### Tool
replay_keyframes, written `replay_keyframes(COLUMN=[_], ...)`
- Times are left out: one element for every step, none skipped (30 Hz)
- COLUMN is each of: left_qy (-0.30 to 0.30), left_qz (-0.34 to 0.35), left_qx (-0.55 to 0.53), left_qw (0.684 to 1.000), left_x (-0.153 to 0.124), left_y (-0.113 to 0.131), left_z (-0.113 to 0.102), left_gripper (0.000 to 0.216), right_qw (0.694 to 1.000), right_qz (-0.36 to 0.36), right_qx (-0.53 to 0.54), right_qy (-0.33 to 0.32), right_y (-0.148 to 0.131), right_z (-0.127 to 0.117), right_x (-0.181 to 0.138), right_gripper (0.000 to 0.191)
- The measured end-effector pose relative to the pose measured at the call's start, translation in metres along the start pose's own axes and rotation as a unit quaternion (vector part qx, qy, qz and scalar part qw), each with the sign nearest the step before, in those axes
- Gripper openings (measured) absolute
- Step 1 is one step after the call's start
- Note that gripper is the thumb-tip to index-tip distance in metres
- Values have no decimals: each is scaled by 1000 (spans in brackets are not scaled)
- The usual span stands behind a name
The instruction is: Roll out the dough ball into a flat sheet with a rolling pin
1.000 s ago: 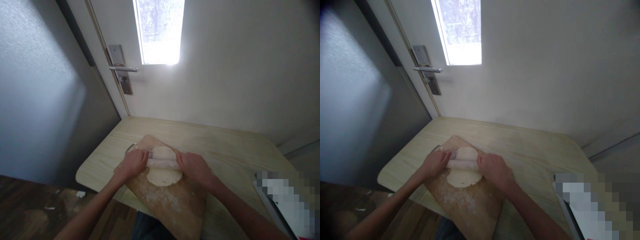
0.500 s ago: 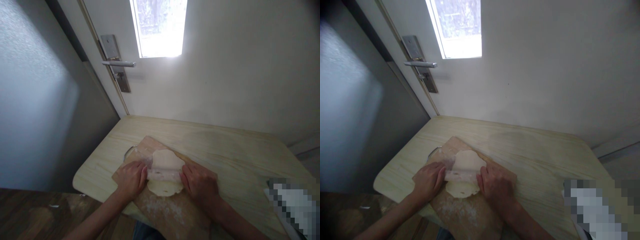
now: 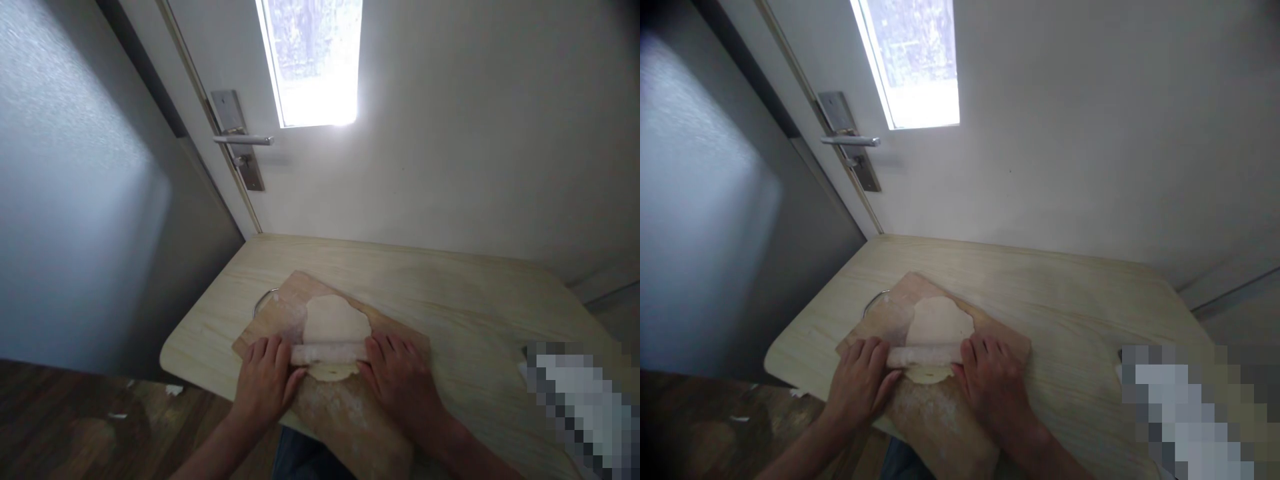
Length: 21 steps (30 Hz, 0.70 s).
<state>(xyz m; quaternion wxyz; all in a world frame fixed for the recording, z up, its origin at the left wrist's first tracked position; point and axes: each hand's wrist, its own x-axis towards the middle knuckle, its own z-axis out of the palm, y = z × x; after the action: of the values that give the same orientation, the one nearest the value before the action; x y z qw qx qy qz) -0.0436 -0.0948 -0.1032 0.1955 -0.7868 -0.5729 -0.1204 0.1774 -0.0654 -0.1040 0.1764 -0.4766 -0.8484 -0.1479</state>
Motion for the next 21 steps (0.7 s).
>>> replay_keyframes(left_qy=[6,10,12,12,7,1,-8,-20,-33,-40,-39,-28,-8,22,56,88,114,135,150,160,162], left_qz=[1,1,1,0,-3,-8,-16,-26,-36,-46,-55,-64,-74,-88,-108,-131,-156,-182,-208,-229,-243], left_qx=[2,2,2,0,-4,-9,-18,-33,-53,-78,-109,-143,-179,-213,-243,-268,-289,-307,-324,-341,-359], left_qw=[1000,1000,1000,1000,1000,1000,1000,999,997,995,992,987,981,973,963,950,938,924,911,898,886], left_x=[-2,-4,-5,-6,-5,-4,-3,-1,2,4,7,8,10,11,11,12,12,12,11,11,10], left_y=[1,2,2,3,3,4,4,4,3,3,2,2,1,0,-1,-2,-3,-4,-4,-4,-3], left_z=[0,1,1,1,1,1,0,-1,-2,-4,-5,-6,-6,-6,-5,-4,-3,-1,2,4,7], left_gripper=[38,39,39,39,38,37,36,33,31,29,28,27,28,29,30,32,33,33,34,34,34], right_qw=[1000,1000,1000,1000,1000,1000,1000,999,999,998,997,995,993,991,989,989,989,990,990,989,988], right_qz=[3,5,7,7,8,9,10,12,13,11,4,-5,-12,-16,-16,-12,0,16,34,52,62], right_qx=[2,5,7,7,6,5,4,4,6,11,20,29,38,46,53,62,72,84,96,103,101], right_qy=[-1,-2,-4,-6,-8,-14,-22,-33,-46,-61,-77,-94,-111,-126,-134,-134,-126,-113,-100,-94,-98], right_y=[-1,-3,-4,-5,-6,-6,-6,-5,-4,-3,-1,2,4,8,11,15,18,22,25,27,30], right_z=[-1,-2,-3,-3,-4,-5,-6,-7,-9,-11,-13,-16,-19,-23,-26,-30,-32,-34,-35,-36,-35], right_x=[-1,-3,-4,-5,-5,-4,-3,-2,1,4,7,10,13,15,16,16,14,12,8,3,-2], right_gripper=[20,20,20,21,21,21,21,22,22,22,23,23,22,22,22,23,25,28,31,33,34])
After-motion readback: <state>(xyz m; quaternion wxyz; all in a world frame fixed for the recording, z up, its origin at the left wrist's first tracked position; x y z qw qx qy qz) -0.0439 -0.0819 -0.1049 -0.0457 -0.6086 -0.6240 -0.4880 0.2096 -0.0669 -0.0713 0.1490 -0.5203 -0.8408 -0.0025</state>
